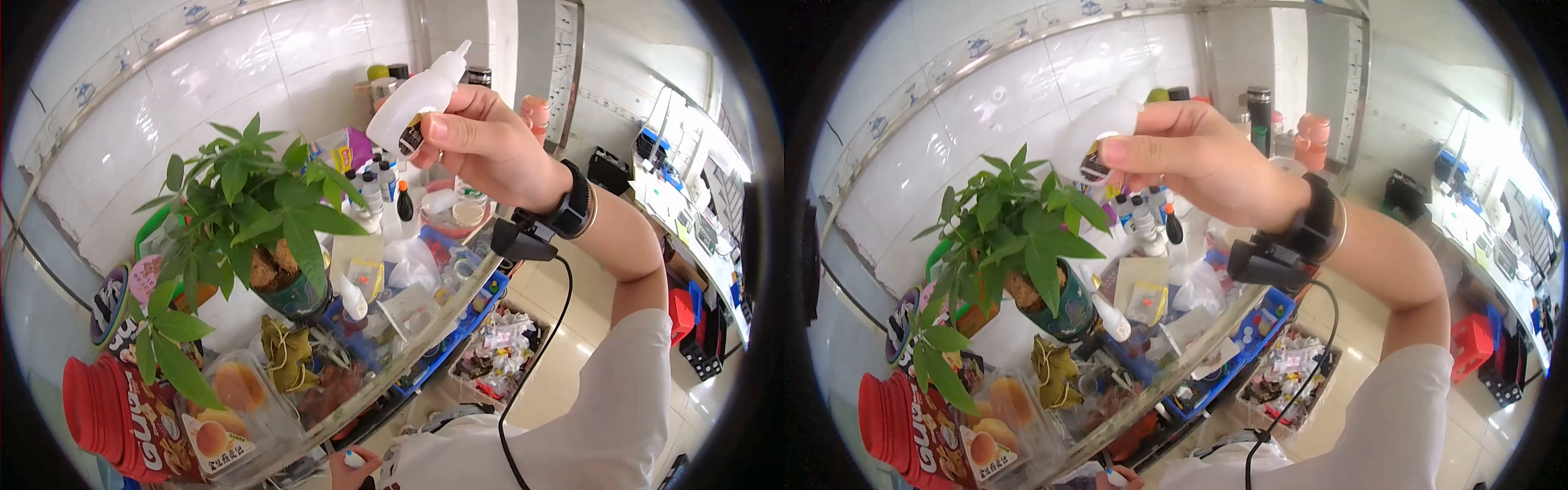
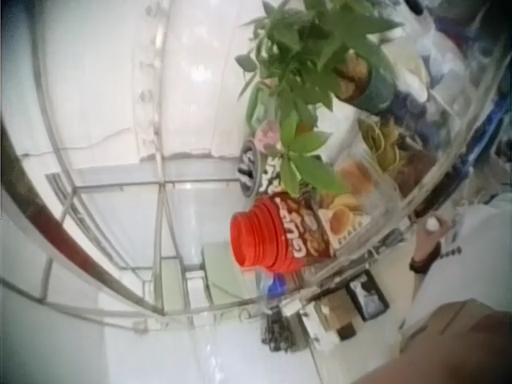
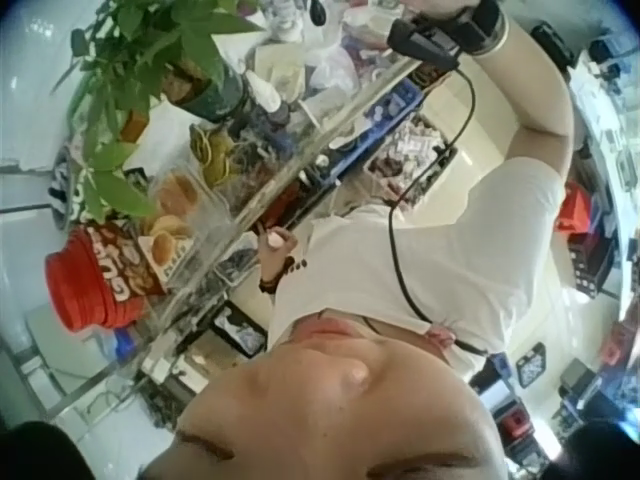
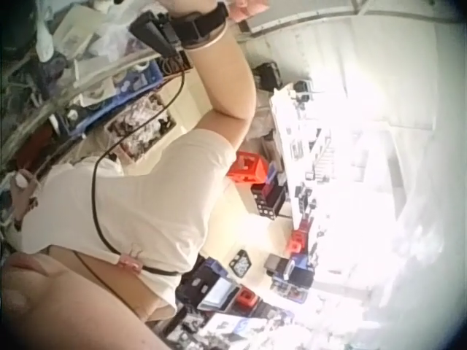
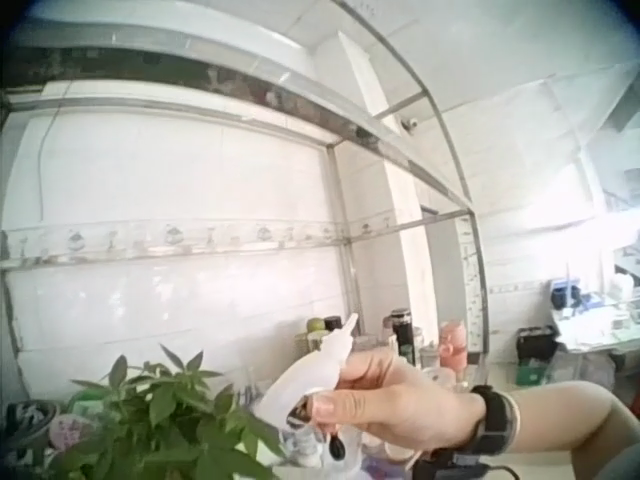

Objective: Assembling and inspecting small plastic figures in a manufacturing workshop.

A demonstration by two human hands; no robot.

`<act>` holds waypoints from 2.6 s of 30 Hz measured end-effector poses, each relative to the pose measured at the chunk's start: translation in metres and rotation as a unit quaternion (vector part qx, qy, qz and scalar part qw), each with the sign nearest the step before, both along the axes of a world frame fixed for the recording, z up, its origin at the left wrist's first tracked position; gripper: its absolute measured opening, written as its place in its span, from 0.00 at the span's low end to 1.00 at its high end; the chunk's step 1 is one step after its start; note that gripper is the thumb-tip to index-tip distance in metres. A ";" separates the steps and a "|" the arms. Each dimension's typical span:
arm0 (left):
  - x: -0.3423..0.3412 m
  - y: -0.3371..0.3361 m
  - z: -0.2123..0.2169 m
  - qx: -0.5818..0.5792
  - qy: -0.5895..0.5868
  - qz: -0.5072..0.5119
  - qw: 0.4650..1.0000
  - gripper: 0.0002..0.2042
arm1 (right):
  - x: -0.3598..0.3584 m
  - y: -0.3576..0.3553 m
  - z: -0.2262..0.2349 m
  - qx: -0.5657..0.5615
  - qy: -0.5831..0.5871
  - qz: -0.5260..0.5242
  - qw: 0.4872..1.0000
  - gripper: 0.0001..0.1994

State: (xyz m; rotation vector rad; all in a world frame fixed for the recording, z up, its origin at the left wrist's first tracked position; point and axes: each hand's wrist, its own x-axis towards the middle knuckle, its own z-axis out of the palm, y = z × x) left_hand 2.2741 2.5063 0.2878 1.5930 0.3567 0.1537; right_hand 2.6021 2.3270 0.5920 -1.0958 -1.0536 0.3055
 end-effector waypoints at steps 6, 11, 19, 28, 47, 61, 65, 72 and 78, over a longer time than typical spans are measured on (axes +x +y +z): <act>0.012 -0.007 0.005 -0.014 0.057 -0.003 0.998 0.07 | 0.073 -0.006 -0.098 -0.391 -0.246 -0.175 0.870 0.19; 0.008 -0.013 0.014 -0.074 0.083 0.023 0.994 0.06 | 0.109 0.024 -0.169 -0.443 -0.271 -0.143 0.843 0.21; -0.022 -0.020 0.010 -0.049 0.105 0.067 0.991 0.05 | 0.084 0.046 -0.136 -0.230 -0.452 -0.286 0.813 0.20; -0.030 -0.036 0.012 -0.080 0.075 0.102 0.989 0.05 | 0.120 0.162 -0.130 -0.374 -0.350 0.050 0.857 0.18; 0.004 -0.011 0.001 -0.033 0.090 -0.086 0.992 0.04 | 0.078 -0.027 -0.027 -0.266 -0.189 -0.263 0.908 0.13; 0.092 -0.037 0.009 0.015 -0.019 -0.366 0.930 0.06 | -0.078 -0.256 0.082 -0.379 -0.269 -0.645 0.606 0.17; 0.116 -0.046 -0.012 -0.009 -0.033 -0.461 0.887 0.05 | -0.162 -0.276 0.135 -0.582 -0.092 -0.623 0.516 0.16; 0.162 -0.107 -0.025 -0.052 -0.045 -0.566 0.821 0.06 | -0.257 -0.341 0.136 -0.544 -0.274 -0.736 0.297 0.14; 0.185 -0.164 -0.031 -0.080 -0.073 -0.623 0.774 0.07 | -0.351 -0.353 0.132 -0.539 -0.207 -0.788 0.211 0.13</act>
